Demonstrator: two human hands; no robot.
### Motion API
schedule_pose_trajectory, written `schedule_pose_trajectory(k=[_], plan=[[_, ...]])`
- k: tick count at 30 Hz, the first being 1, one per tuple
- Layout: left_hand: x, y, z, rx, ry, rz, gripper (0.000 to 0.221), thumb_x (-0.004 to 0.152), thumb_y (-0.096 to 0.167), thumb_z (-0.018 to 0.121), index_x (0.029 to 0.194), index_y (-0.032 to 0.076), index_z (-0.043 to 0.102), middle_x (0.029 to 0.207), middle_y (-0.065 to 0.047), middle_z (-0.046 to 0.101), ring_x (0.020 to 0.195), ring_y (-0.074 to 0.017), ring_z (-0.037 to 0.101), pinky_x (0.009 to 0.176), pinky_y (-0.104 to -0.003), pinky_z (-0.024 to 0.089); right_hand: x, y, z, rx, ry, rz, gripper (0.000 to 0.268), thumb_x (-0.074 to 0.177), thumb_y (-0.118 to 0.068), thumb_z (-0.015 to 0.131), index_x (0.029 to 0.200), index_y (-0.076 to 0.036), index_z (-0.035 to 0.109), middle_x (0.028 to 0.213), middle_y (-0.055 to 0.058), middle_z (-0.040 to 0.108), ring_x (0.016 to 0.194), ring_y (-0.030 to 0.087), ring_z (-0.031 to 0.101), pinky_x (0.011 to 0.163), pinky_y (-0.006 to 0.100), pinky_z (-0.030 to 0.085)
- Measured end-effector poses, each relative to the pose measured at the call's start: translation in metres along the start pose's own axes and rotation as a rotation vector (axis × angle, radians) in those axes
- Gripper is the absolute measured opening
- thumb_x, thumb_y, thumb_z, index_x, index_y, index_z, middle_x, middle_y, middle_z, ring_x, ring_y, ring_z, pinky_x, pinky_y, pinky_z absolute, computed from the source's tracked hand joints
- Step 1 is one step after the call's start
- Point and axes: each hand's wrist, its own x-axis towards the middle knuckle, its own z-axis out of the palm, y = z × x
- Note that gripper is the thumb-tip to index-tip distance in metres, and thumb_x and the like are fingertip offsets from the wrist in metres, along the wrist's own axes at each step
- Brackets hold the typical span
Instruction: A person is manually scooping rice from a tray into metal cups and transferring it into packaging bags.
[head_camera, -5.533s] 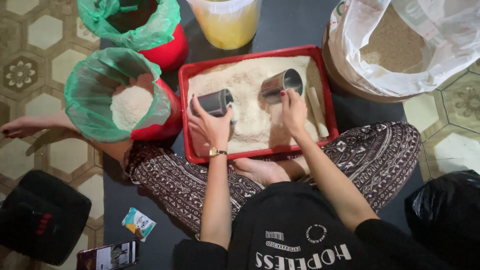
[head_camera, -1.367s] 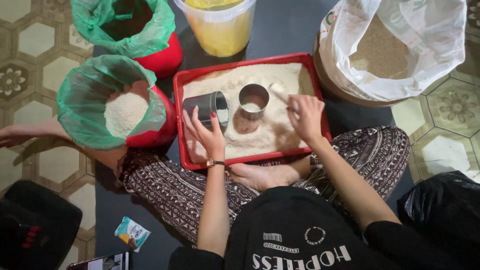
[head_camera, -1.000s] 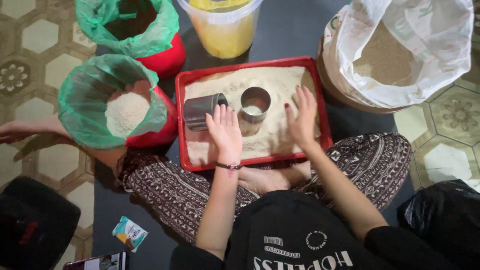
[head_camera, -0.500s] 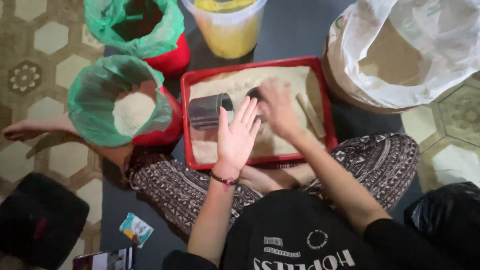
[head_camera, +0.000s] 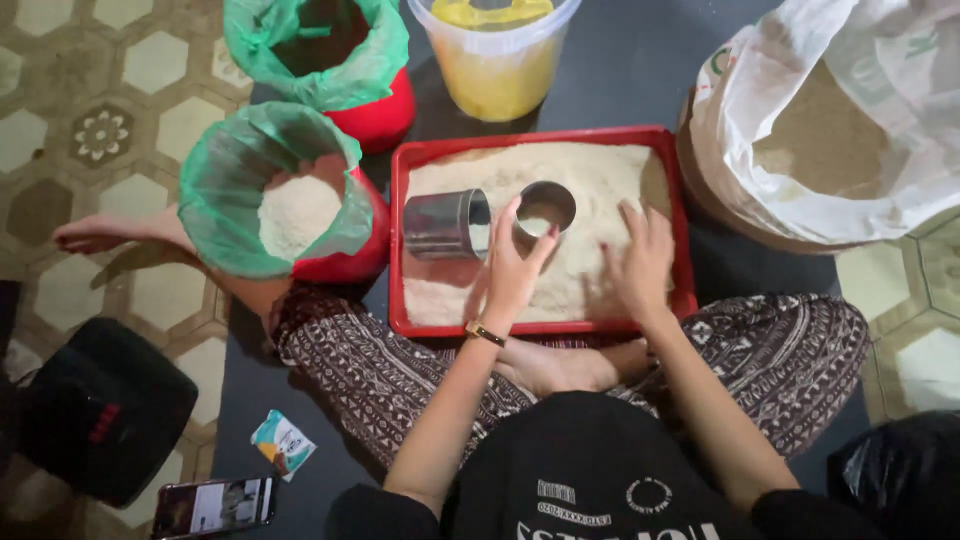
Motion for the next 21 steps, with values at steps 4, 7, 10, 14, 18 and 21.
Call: schedule_pose_trajectory(k=[4, 7, 10, 14, 18, 21], plan=[[0.022, -0.033, 0.023, 0.253, 0.053, 0.163, 0.115, 0.066, 0.056, 0.085, 0.158, 0.011, 0.032, 0.158, -0.022, 0.036, 0.147, -0.0398, 0.038, 0.121, -0.053, 0.032, -0.055, 0.045, 0.016, -0.086, -0.026, 0.2, 0.074, 0.088, -0.033, 0.077, 0.151, -0.01, 0.048, 0.153, 0.025, 0.041, 0.141, 0.049, 0.038, 0.11, 0.062, 0.037], [0.04, -0.044, 0.04, 0.38, 0.08, 0.235, 0.125, 0.058, 0.046, 0.089, 0.158, 0.004, 0.026, 0.154, -0.027, 0.038, 0.141, -0.0445, 0.044, 0.116, -0.057, 0.039, -0.061, 0.055, 0.024, -0.034, 0.03, 0.176, 0.064, 0.087, -0.029, 0.079, 0.142, -0.008, 0.056, 0.136, 0.02, 0.054, 0.128, 0.041, 0.054, 0.102, 0.052, 0.045], [0.051, -0.05, 0.047, 0.361, 0.127, 0.222, 0.118, 0.055, 0.035, 0.093, 0.153, 0.008, 0.033, 0.139, -0.021, 0.049, 0.129, -0.0422, 0.056, 0.105, -0.055, 0.05, -0.053, 0.042, 0.018, -0.009, -0.013, 0.266, 0.053, 0.086, -0.025, 0.077, 0.133, -0.008, 0.058, 0.119, 0.023, 0.058, 0.108, 0.048, 0.059, 0.088, 0.06, 0.05], [0.04, -0.026, 0.027, 0.125, 0.249, 0.286, 0.114, 0.051, 0.035, 0.095, 0.149, 0.013, 0.041, 0.138, -0.015, 0.052, 0.13, -0.0375, 0.056, 0.109, -0.05, 0.048, -0.041, 0.033, 0.012, 0.057, -0.075, 0.361, 0.05, 0.087, -0.022, 0.076, 0.129, 0.0, 0.06, 0.104, 0.03, 0.064, 0.097, 0.055, 0.065, 0.081, 0.064, 0.052], [0.006, 0.021, -0.023, -0.147, 0.477, 0.489, 0.109, 0.055, 0.029, 0.099, 0.148, 0.008, 0.046, 0.143, -0.017, 0.055, 0.136, -0.0295, 0.053, 0.118, -0.042, 0.039, -0.053, 0.053, 0.029, 0.066, -0.082, 0.365, 0.057, 0.087, -0.022, 0.077, 0.138, -0.006, 0.058, 0.109, 0.028, 0.062, 0.099, 0.055, 0.064, 0.082, 0.065, 0.052], [-0.015, 0.025, -0.088, -0.166, 0.645, 0.617, 0.113, 0.061, 0.038, 0.1, 0.152, 0.012, 0.037, 0.152, -0.015, 0.043, 0.143, -0.0257, 0.041, 0.122, -0.045, 0.027, -0.057, 0.058, 0.033, 0.07, -0.1, 0.381, 0.058, 0.089, -0.025, 0.075, 0.141, -0.007, 0.055, 0.109, 0.03, 0.062, 0.098, 0.058, 0.063, 0.082, 0.067, 0.049]])
